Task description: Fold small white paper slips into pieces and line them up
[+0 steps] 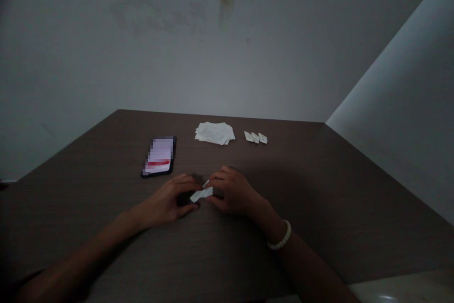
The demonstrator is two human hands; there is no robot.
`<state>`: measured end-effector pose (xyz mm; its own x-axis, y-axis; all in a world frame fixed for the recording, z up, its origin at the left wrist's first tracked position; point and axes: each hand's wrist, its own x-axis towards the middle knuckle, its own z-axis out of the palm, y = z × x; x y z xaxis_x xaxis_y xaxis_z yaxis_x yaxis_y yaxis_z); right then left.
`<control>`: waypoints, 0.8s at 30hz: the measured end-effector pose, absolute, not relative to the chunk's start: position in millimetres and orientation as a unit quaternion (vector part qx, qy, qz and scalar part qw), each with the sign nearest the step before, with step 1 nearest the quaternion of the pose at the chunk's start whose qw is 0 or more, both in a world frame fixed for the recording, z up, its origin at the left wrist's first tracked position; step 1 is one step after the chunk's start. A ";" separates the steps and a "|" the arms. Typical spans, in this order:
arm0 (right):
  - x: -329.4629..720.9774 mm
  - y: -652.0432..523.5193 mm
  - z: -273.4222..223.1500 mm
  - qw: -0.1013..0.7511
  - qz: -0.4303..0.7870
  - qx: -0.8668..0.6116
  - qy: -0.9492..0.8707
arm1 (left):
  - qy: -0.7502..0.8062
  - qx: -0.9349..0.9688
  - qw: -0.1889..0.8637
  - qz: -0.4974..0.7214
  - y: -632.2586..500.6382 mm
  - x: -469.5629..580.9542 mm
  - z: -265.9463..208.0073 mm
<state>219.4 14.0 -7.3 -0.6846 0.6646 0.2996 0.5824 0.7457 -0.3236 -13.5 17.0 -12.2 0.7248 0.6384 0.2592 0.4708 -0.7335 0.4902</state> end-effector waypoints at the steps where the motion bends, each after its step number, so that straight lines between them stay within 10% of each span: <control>1: 219.3 14.1 -7.5 0.203 0.101 -0.342 -0.912 | 0.304 0.907 0.199 0.211 17.0 -13.8 -11.8; 24: 218.8 16.9 -17.3 0.183 0.018 -0.328 -0.927 | 0.284 0.937 0.094 0.181 23.6 -19.0 -8.6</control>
<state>218.8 16.9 -17.3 -0.7175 0.6146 0.3279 0.6015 0.7840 -0.1533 -19.0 23.6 -8.6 0.7724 0.5669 0.2865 0.4990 -0.8206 0.2785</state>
